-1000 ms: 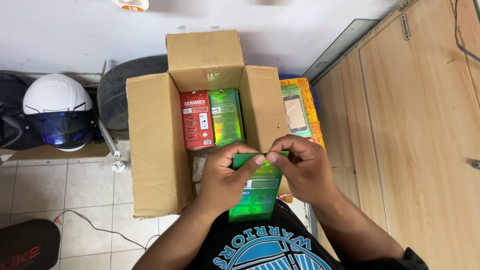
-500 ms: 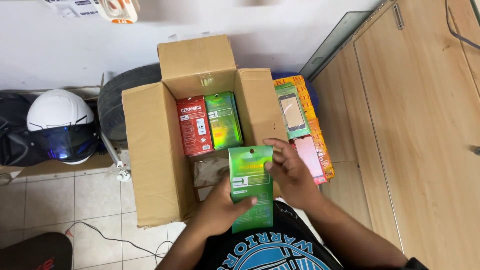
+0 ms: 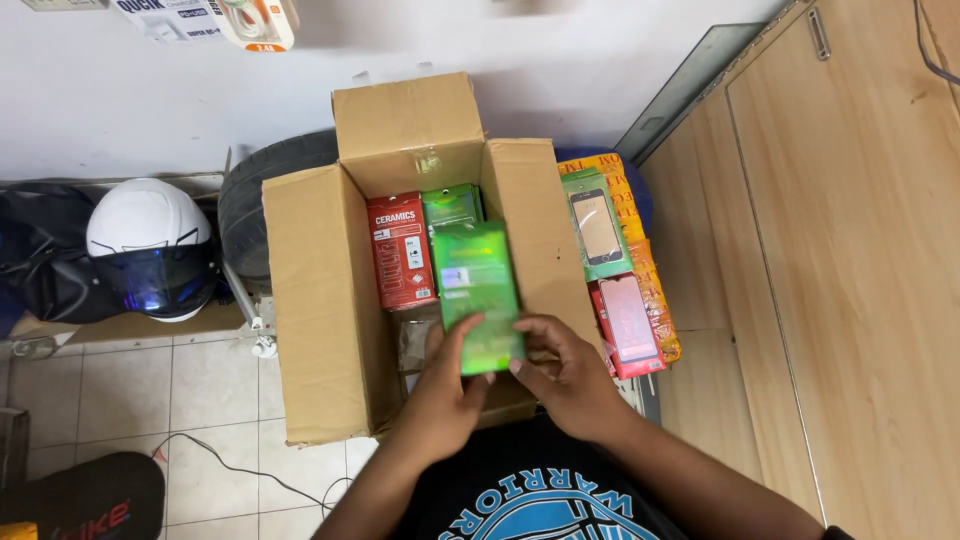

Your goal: Checking and sorting mobile accessories from a cardboard box.

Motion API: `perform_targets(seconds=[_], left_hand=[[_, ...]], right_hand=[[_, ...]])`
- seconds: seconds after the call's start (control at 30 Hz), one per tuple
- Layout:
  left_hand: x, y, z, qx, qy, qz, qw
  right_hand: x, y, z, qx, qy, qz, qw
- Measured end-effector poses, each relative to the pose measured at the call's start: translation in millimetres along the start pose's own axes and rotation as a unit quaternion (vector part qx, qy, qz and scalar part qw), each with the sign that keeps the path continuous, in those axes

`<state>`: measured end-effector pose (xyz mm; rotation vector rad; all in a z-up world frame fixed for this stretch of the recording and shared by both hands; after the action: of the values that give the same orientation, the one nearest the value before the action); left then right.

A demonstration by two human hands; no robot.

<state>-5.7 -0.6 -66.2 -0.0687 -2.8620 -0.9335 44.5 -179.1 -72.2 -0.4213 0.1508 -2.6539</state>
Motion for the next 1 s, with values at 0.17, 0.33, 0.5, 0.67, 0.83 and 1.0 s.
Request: perform_targets(seconds=[0.17, 0.33, 0.5, 0.67, 0.83, 1.0], left_hand=[[-50.4, 12.8, 16.0, -0.091, 0.085, 0.021, 0.992], [-112.3, -11.5, 72.0, -0.150, 0.066, 0.013, 0.986], [-144.8, -26.1, 97.2, -0.087, 0.031, 0.029, 0.995], [-129.3, -18.9, 64.0, -0.347, 0.203, 0.162, 0.901], [-132.6, -40.7, 76.9, -0.447, 0.236, 0.167, 0.846], [-149.5, -75.9, 86.4, -0.589, -0.012, 0.084, 0.803]], right_hand=[[-1.5, 10.6, -11.8, -0.013, 0.002, -0.001, 1.000], [3.1, 19.7, -24.0, -0.047, -0.025, 0.028, 0.998], [2.6, 21.1, -24.4, -0.035, -0.004, 0.058, 0.998], [1.0, 24.5, -23.2, -0.039, 0.003, 0.075, 0.996], [-3.1, 26.5, -27.2, -0.037, 0.001, 0.087, 0.995], [-6.3, 26.1, -23.2, -0.027, -0.023, 0.087, 0.996]])
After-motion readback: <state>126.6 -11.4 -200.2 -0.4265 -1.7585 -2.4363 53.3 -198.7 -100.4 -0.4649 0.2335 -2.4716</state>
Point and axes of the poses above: each hand's wrist, its own x-axis away from the middle knuckle, its own y-axis out of the back of the hand, z = x × y, the point moved 3 cm from there along -x, towards the middle knuckle, and after that the axes turned 15 degrees about -x, right-handed, at the moved point
